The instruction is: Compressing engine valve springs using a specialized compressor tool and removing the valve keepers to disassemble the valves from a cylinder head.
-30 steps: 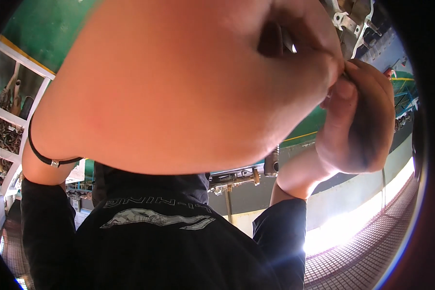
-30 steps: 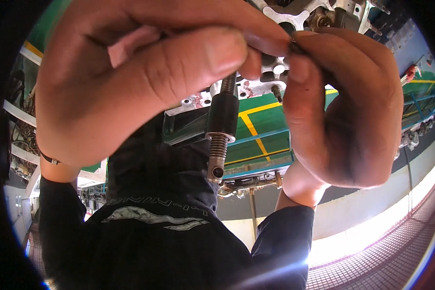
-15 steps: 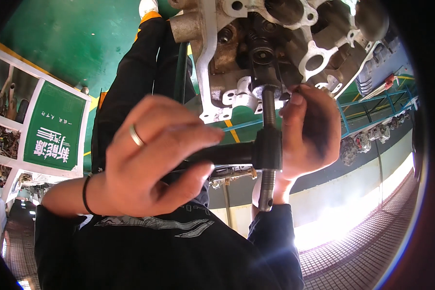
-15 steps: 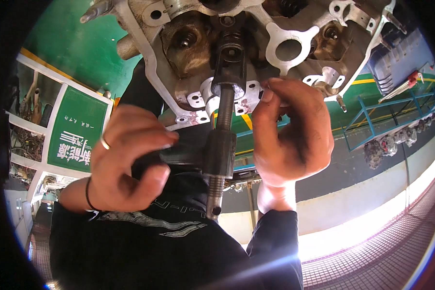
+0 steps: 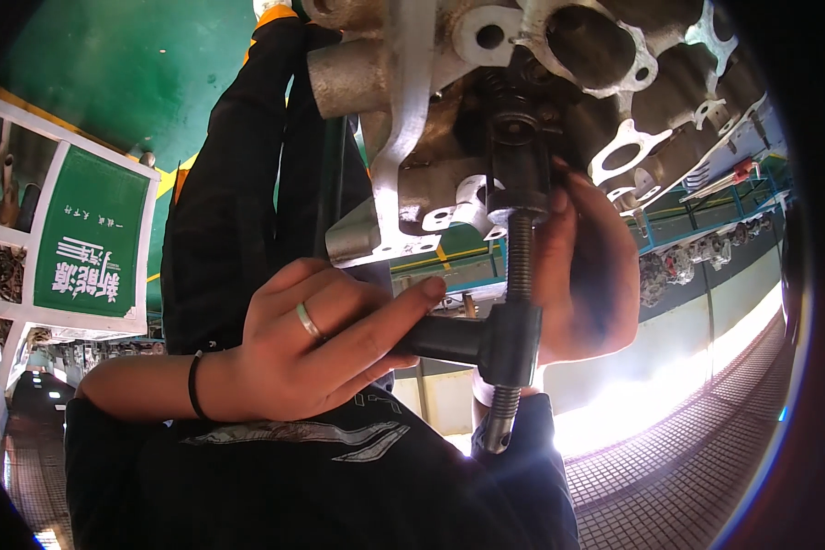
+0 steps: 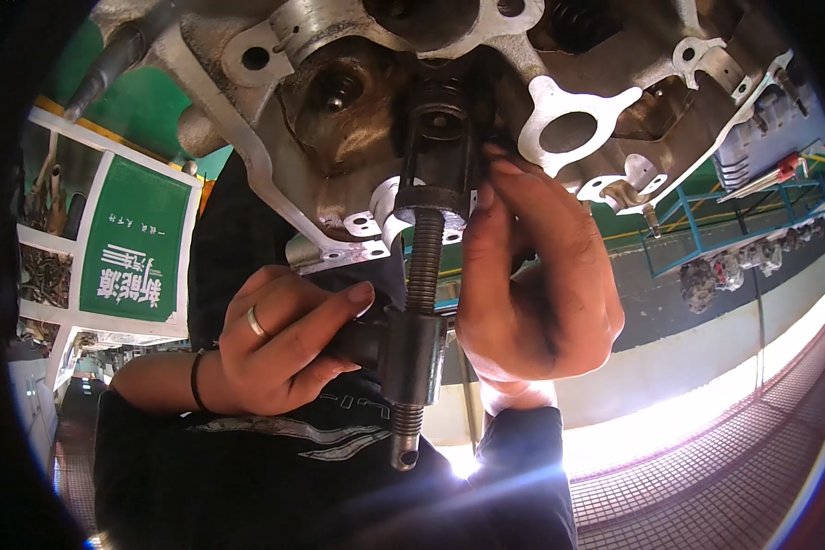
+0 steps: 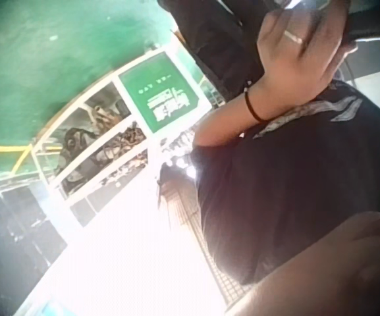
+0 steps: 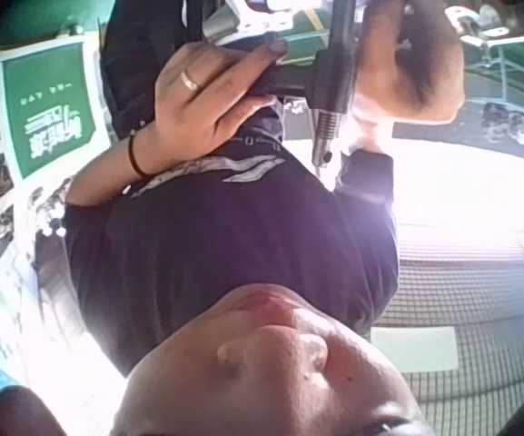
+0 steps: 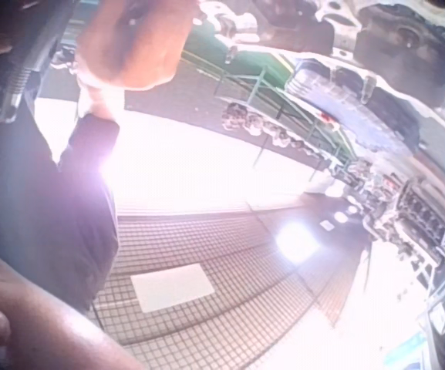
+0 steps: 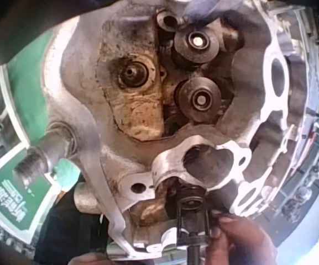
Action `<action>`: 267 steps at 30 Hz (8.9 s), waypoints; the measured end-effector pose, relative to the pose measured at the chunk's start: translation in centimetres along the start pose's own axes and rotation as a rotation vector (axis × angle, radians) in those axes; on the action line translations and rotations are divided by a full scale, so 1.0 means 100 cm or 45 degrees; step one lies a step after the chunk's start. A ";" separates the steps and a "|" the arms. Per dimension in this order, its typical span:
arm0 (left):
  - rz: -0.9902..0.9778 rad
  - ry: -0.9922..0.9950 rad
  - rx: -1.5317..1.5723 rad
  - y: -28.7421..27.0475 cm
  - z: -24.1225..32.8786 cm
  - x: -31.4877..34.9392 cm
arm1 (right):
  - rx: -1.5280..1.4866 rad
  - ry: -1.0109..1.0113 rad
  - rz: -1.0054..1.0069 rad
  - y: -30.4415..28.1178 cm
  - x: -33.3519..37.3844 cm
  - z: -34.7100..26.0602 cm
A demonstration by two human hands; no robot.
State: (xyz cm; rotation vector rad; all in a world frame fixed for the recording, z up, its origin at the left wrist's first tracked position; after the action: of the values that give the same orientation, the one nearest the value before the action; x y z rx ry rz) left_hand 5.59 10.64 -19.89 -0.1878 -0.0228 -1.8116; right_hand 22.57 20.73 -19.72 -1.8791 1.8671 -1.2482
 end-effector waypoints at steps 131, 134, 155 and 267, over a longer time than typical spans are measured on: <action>0.041 0.229 -0.015 0.003 0.000 0.006 | 0.096 -0.311 -0.061 0.008 0.003 -0.013; 0.042 0.232 -0.014 0.005 -0.002 0.007 | 0.050 -0.180 -0.068 0.006 0.003 -0.006; 0.246 0.259 -0.058 -0.001 -0.005 0.003 | -0.219 -0.329 -0.139 0.010 0.002 -0.008; 0.482 -0.143 -0.065 -0.032 0.000 -0.085 | -0.316 -0.832 -0.564 -0.032 -0.038 -0.019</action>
State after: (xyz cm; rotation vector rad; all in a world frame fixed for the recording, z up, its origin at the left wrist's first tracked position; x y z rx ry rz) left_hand 4.46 19.65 -20.82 -0.3084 -0.0191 -1.4240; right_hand 24.18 25.42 -17.94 -2.5216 1.3374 -0.3838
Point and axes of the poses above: each hand's wrist, its own x-axis away from the middle knuckle, its own y-axis out of the palm, z = x × y, the point moved 9 cm from there along -x, towards the middle knuckle, and after that the axes turned 11 degrees about y, right-handed, at the moved point
